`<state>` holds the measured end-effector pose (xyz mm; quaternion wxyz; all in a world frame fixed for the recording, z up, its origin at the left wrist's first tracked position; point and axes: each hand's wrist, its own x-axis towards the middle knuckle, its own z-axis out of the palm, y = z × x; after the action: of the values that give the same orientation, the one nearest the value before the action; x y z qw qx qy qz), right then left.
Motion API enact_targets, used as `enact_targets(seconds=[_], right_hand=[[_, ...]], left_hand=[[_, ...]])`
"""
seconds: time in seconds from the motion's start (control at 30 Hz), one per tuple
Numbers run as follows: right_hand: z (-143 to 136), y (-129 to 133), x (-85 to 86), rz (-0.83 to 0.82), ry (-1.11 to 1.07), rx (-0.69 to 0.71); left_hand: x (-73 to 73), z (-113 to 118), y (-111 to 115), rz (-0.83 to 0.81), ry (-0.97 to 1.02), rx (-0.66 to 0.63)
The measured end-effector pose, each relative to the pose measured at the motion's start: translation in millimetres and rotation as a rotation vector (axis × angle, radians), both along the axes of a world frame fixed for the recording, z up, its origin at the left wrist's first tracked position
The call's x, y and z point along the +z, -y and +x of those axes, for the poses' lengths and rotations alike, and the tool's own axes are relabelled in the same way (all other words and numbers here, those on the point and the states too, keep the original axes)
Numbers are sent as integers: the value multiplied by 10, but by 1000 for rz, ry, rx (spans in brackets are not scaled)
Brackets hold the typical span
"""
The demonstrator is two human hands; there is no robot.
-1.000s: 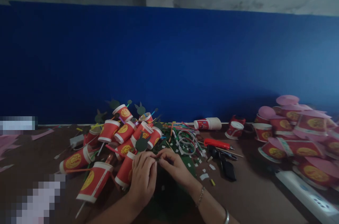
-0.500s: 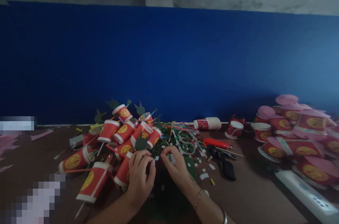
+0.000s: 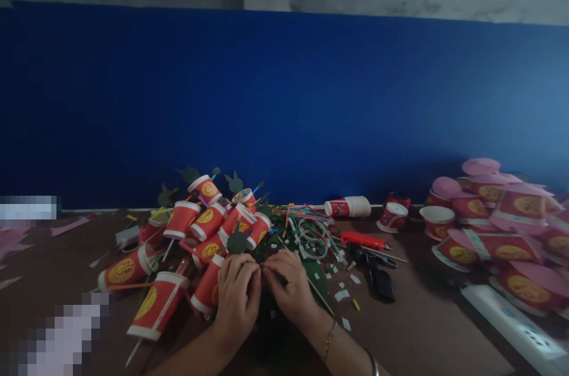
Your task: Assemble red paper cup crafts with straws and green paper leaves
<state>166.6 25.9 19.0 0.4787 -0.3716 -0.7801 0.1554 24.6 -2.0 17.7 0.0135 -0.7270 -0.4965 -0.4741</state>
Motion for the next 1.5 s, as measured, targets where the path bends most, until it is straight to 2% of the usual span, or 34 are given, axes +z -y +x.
enact_targets(seconds=[0.33,0.57,0.83,1.07,1.23,1.37,1.5], right_hand=[[25,-30,-18,30,-47,42],[11,-18,11,-13,-53,47],[61,-75,4,28,-138,-146],[49,-21,5,134,57,-41],[14,-12,-22,183,94,-48],[41,-55,-35,183,89,-138],[169,-177,-62,90,35,-272]], left_hand=[[-13,2,2,19,18,-10],[-40,4,-9,17,35,-42],[-13,-20,-19,8,53,-51],[-28,-12,-25,12,16,-23],[-48,6,-15,21,-14,-22],[-32,-1,-14,31,-22,-24],[6,-17,-17,36,-11,-43]])
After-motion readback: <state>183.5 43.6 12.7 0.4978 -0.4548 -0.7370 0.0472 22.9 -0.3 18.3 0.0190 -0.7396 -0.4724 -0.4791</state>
